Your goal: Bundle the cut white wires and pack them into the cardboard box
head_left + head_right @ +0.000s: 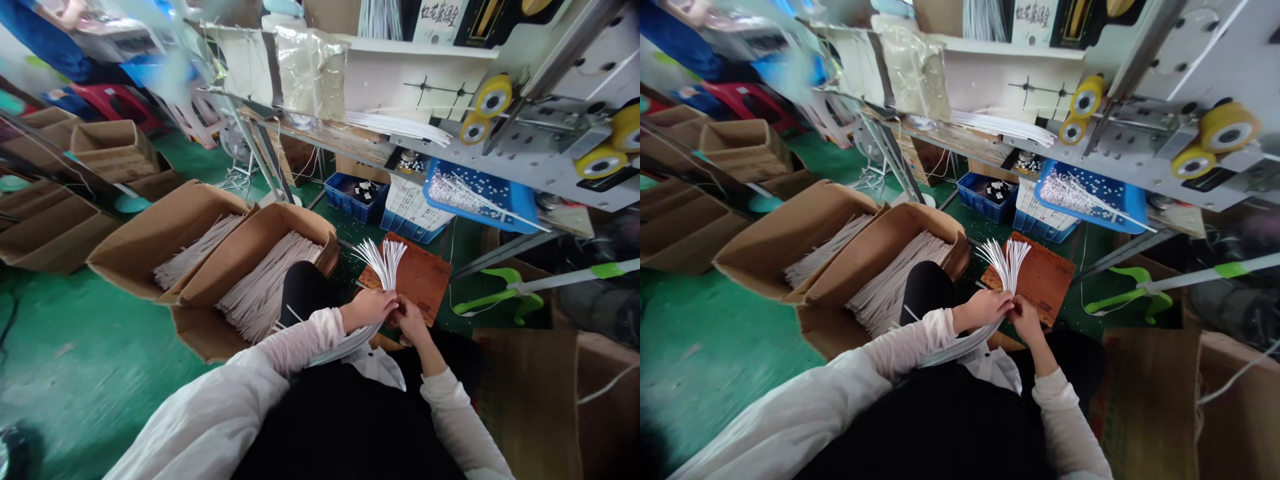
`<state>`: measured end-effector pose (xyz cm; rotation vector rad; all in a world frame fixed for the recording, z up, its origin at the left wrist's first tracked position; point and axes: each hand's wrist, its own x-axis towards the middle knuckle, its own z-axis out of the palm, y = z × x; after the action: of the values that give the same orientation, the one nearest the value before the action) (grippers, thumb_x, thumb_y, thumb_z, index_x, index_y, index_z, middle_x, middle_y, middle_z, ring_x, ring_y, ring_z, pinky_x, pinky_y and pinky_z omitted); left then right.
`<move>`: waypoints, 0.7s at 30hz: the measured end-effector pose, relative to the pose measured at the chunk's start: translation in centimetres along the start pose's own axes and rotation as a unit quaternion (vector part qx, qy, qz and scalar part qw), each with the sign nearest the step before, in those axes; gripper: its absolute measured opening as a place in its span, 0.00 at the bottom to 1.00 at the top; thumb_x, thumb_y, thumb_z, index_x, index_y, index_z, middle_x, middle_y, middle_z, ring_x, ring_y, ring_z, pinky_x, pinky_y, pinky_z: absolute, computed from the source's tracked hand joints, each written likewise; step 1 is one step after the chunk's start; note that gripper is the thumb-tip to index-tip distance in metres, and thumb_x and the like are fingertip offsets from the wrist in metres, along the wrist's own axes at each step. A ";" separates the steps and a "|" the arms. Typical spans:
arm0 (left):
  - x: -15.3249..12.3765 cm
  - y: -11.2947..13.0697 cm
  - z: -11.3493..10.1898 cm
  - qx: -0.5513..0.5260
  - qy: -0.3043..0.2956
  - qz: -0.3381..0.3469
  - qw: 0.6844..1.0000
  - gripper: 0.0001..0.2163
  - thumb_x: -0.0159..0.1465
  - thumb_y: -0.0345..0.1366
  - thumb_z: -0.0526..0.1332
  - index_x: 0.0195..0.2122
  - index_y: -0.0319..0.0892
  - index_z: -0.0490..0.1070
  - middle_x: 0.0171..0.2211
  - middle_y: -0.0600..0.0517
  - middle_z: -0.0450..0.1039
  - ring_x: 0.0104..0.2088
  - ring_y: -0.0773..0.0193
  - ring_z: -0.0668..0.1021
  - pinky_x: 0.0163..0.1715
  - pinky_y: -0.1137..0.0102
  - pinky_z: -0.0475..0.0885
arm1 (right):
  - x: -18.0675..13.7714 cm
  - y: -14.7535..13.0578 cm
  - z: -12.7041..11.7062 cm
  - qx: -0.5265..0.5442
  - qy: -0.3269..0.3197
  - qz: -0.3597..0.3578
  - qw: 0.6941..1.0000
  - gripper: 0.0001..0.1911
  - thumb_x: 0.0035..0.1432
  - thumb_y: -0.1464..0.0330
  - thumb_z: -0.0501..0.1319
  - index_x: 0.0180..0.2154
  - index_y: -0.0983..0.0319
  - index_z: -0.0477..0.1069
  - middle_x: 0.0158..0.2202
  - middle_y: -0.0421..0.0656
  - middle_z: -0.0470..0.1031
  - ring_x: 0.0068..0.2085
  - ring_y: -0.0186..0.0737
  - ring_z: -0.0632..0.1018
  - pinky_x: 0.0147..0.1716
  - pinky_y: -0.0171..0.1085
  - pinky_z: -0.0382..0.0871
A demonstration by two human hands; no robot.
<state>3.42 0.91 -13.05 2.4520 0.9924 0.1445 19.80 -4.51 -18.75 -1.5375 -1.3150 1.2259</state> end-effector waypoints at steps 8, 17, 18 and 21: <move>-1.5 -0.9 1.2 -0.045 0.024 -0.023 0.998 0.12 0.69 0.34 0.52 0.47 0.43 0.72 0.41 0.48 0.79 0.41 0.58 0.81 0.40 0.67 0.73 | 0.0 0.7 -0.6 -0.002 0.025 -0.004 1.000 0.11 0.52 0.59 0.64 0.28 0.59 0.70 0.27 0.41 0.75 0.30 0.40 0.75 0.30 0.37 0.69; 0.6 -2.5 3.2 -0.131 0.054 -0.008 0.990 0.06 0.64 0.32 0.58 0.37 0.41 0.75 0.39 0.49 0.76 0.42 0.61 0.78 0.44 0.68 0.72 | -0.1 -0.2 -1.0 -0.196 0.048 -0.122 0.972 0.06 0.59 0.65 0.59 0.33 0.58 0.74 0.33 0.44 0.79 0.35 0.44 0.78 0.39 0.39 0.70; 0.7 -2.4 3.6 -0.143 0.062 -0.013 0.988 0.06 0.64 0.31 0.57 0.37 0.40 0.74 0.38 0.48 0.75 0.41 0.61 0.77 0.43 0.68 0.72 | -0.1 -0.2 -0.8 -0.220 0.061 -0.136 0.964 0.07 0.60 0.66 0.58 0.36 0.58 0.74 0.35 0.45 0.79 0.38 0.45 0.78 0.41 0.39 0.70; 0.8 -2.2 4.8 -0.182 0.086 -0.032 0.979 0.05 0.63 0.28 0.57 0.35 0.38 0.72 0.37 0.46 0.74 0.39 0.61 0.76 0.41 0.69 0.72 | -0.3 0.2 0.1 -0.256 0.107 -0.169 0.946 0.10 0.62 0.69 0.54 0.39 0.58 0.75 0.38 0.48 0.79 0.41 0.47 0.78 0.43 0.41 0.70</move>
<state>3.90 0.90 -18.32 2.0974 1.0133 0.4789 19.77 -4.85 -18.88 -1.6401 -1.7460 0.5044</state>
